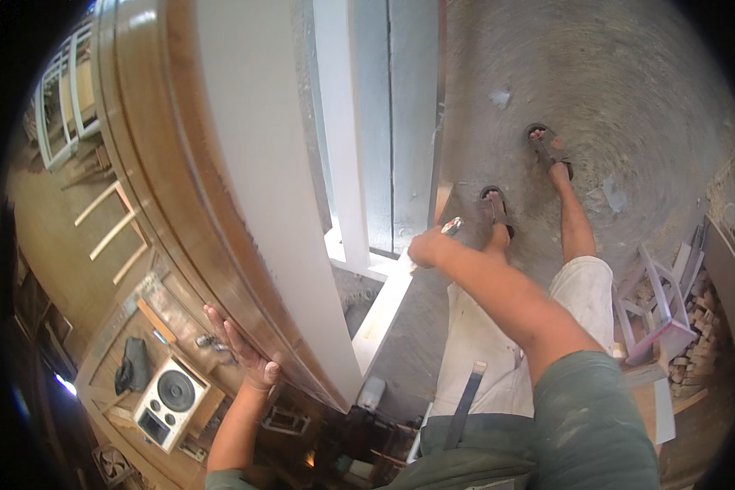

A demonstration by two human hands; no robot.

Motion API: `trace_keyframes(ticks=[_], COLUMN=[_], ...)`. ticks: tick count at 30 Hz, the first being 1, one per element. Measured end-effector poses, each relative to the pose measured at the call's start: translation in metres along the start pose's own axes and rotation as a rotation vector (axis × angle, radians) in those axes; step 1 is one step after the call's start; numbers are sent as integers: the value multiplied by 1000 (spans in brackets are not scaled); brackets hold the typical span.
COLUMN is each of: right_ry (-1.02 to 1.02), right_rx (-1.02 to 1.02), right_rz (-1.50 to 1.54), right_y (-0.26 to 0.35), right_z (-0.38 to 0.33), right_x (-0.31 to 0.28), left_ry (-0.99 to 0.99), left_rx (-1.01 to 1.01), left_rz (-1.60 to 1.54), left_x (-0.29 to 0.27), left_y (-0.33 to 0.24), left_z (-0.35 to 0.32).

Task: The person sands the wooden and painted surfaces of a table with sandpaper, then dips a small wood piece into a container and applies a substance to the frame's joints and edges.

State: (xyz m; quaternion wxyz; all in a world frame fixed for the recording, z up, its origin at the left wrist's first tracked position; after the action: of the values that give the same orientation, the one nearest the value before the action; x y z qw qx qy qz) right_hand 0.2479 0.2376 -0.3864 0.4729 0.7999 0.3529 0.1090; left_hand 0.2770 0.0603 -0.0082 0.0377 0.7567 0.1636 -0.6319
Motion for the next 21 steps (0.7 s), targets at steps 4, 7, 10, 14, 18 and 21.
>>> trace_keyframes(ticks=[4,7,10,14,18,21], right_ry=[-216,-440,-660,-1175,-1324,-1414], right_rx=[22,108,224,162,236,264], right_rz=[47,243,470,654,929,1056], right_y=[-41,-56,-58,-80,-55,-44], right_z=[-61,-144,-215,-288,-333,-334], right_x=[-28,-46,-32,37,83,128], left_ry=[-38,-52,-60,-75,-59,-78], left_rx=[32,31,21,61,70,115], left_rz=[16,25,22,-8,14,22], left_x=[-8,-8,-13,-3,-8,-9], left_y=[-6,-10,-13,-22,-27,-26], left_z=[2,8,2,13,7,3])
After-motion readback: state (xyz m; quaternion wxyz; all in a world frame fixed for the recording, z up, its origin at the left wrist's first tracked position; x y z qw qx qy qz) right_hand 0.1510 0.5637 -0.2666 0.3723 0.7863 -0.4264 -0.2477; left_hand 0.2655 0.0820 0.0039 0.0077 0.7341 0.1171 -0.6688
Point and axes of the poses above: each hand's wrist, its own z-axis towards the middle knuckle, its own x-axis out of the palm, y = z × x, the point moved 7 cm from there along z, towards the middle knuckle, and after that the axes turned 4 degrees about -x, right-handed, at the moved point
